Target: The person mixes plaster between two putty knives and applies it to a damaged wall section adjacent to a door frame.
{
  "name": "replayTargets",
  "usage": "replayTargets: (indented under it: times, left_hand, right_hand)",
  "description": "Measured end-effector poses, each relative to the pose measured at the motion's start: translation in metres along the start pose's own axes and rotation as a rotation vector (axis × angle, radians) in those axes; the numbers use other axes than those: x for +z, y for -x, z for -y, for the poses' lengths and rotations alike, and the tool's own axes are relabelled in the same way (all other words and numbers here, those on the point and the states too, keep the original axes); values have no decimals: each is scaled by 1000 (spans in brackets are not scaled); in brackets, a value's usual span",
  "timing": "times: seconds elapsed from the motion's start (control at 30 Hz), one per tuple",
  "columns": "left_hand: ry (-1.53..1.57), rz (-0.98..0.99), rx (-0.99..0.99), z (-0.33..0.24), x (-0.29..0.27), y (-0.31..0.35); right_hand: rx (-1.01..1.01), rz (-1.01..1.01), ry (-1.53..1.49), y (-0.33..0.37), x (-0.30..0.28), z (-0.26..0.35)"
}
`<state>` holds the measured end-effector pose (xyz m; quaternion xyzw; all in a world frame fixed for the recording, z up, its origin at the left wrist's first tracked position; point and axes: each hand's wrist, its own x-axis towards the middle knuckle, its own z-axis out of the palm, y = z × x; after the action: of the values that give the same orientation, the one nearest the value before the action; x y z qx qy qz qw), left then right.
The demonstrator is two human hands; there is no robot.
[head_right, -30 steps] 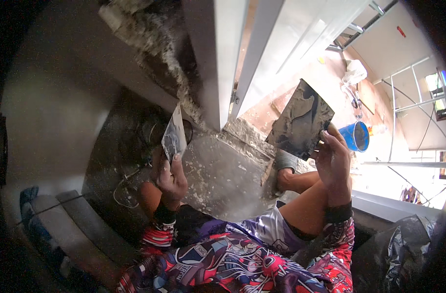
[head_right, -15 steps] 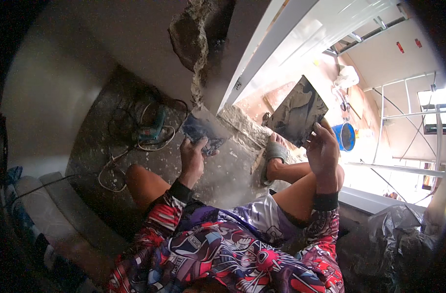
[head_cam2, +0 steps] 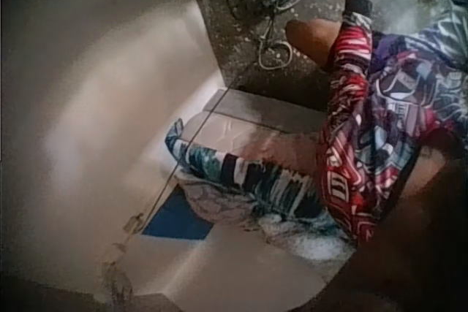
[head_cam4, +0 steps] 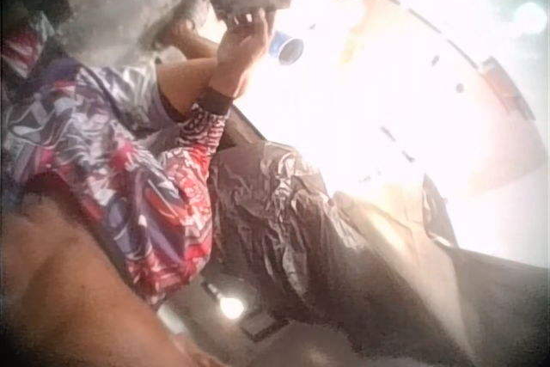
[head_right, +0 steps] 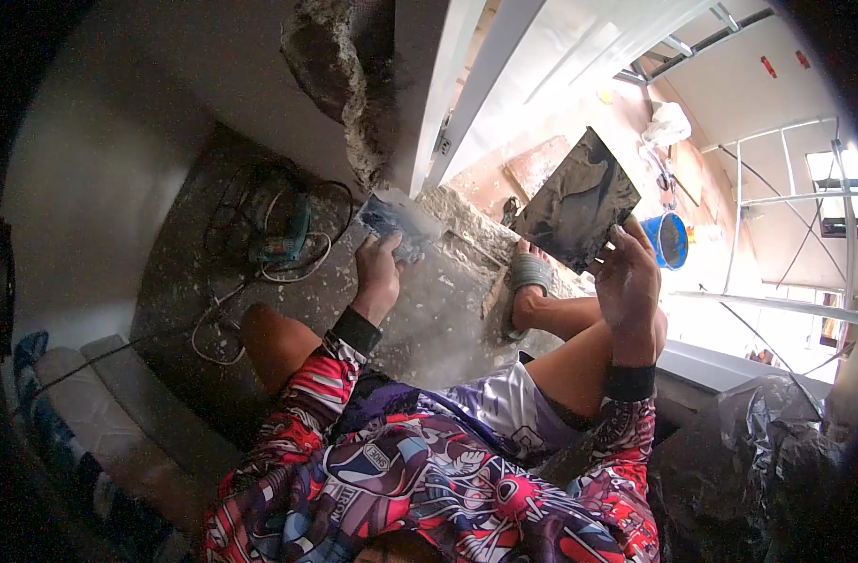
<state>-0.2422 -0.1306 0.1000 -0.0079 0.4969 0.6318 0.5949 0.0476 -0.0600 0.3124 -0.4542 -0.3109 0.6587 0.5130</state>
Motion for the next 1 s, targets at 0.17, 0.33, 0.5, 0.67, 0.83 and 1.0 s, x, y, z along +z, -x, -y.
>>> replayTargets:
  times: [0.17,0.33,0.5,0.67,0.83,1.0]
  left_hand:
    - [-4,11,30,-17,13,-3]
    - [-10,-12,29,-40,40,15]
    - [-24,-2,114,-63,63,41]
    - [-30,-10,177,-77,82,62]
    - [-130,-37,302,-90,99,85]
    - [-231,-7,455,-107,106,101]
  right_hand:
    - [1,139,-25,2,5,4]
    - [-14,77,25,2,-2,7]
    - [-24,176,-1,7,7,11]
    - [-33,200,-32,8,8,13]
    - [-36,207,-48,7,7,12]
    - [-43,239,-47,8,3,15]
